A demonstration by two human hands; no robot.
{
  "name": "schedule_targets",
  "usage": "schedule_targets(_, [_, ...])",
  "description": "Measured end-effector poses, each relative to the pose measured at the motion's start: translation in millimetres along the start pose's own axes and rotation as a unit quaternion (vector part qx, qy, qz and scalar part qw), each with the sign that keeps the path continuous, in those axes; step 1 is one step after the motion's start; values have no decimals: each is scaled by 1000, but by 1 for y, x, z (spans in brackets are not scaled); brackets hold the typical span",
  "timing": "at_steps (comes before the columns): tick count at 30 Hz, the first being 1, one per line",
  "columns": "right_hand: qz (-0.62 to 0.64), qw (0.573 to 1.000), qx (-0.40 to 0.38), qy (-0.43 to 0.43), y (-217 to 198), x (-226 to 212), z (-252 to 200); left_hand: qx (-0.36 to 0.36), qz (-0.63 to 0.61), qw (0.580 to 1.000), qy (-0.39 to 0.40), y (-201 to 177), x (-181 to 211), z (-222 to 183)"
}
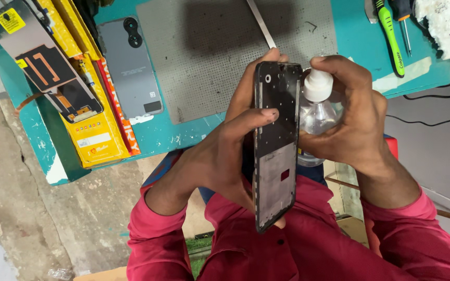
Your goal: The person disassembles a smartphone, removes the screen assembly, and then scrapes adhesive residue from the phone's frame using a metal tool. They also apply a liquid from a spray bottle to the frame during the process.
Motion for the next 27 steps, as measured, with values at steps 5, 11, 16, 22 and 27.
schedule_targets(5, [2, 1000, 5, -17, 0, -5, 5, 7, -2, 1000, -10, -2, 0, 1])
schedule_targets(11, [-1, 999, -22, -26, 0, -5, -5, 18, -12, 1000, 13, -9, -10, 1])
schedule_targets(16, [-21, 997, -24, -67, 1, -6, -6, 27, -4, 998, 48, -11, -16, 2])
schedule_targets(22, [5, 996, -29, -88, 2, -15, 2, 31, 5, 997, 67, -13, -14, 5])
schedule_targets(27, [2, 996, -32, -87, 3, -13, 1, 29, 8, 998, 58, -15, -12, 5])
Point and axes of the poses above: each hand's wrist, its own z-axis towards the middle knuckle, its own y-axis out of the palm, x = y × z, the point moved 3 cm from there along z, towards the middle knuckle, and after that the axes turned 9 degrees about x, right-handed, at the moved point
